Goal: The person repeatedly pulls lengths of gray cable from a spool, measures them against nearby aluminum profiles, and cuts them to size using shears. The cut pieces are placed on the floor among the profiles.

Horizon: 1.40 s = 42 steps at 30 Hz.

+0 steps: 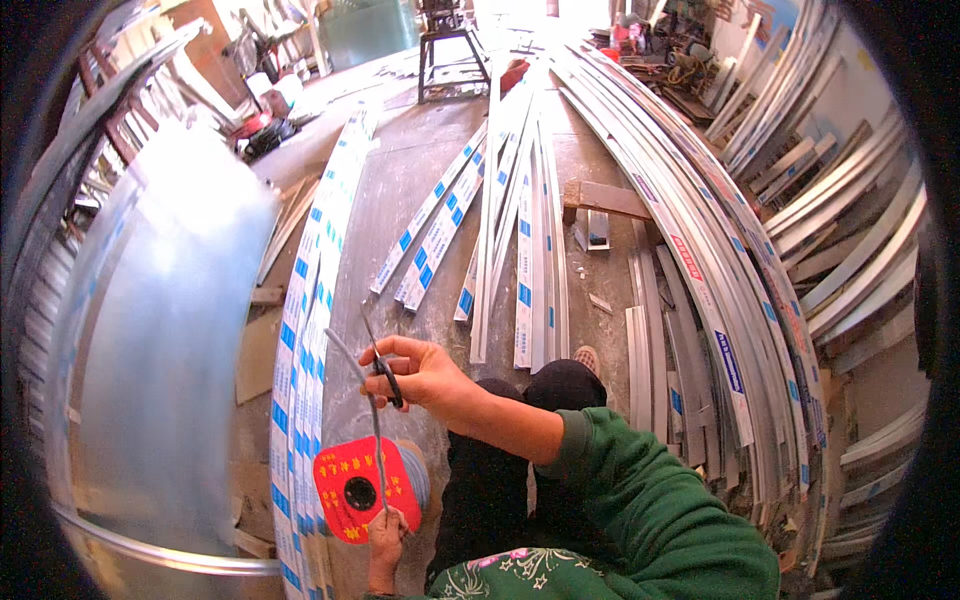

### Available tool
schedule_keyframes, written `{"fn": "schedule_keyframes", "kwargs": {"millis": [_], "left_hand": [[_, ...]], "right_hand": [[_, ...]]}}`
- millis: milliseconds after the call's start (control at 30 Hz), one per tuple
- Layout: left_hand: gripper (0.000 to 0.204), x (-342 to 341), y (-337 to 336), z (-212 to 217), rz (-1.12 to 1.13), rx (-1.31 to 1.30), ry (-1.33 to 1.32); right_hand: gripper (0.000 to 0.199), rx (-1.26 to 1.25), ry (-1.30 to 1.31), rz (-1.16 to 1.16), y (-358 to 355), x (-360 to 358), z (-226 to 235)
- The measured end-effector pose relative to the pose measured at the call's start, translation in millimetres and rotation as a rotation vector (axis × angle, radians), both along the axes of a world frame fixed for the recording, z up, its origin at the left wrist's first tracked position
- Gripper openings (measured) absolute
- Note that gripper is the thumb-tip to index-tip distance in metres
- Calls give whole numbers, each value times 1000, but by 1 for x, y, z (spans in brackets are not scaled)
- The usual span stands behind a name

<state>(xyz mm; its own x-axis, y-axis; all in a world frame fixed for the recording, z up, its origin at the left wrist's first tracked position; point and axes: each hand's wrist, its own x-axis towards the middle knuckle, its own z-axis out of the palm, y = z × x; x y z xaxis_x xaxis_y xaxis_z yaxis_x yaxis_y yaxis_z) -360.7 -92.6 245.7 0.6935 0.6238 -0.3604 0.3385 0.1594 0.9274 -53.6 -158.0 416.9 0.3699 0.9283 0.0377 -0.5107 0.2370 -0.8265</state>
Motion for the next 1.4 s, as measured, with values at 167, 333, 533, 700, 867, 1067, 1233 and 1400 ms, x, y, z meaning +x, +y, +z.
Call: {"fn": "schedule_keyframes", "kwargs": {"millis": [167,333,533,700,867,1067,1233,1400], "left_hand": [[40,34,13,29,20,215,-160],[41,69,29,70,49,268,-255],[37,78,20,97,8,206,-341],[34,72,13,82,-155,197,-153],[26,53,28,24,-196,650,218],[22,6,64,-73,-257,812,564],[18,-4,72,-128,-296,909,564],[17,9,67,-124,-196,893,684]], "right_hand": [[39,86,-22,-39,-8,5,1],[38,116,-10,-93,-15,9,1],[40,138,16,-111,-22,12,3],[39,149,42,-81,-21,10,4],[37,181,73,-43,-27,9,3],[34,98,174,22,-44,-14,-13],[34,23,216,15,-54,-31,-30],[31,60,242,-22,-51,-26,-38]]}}
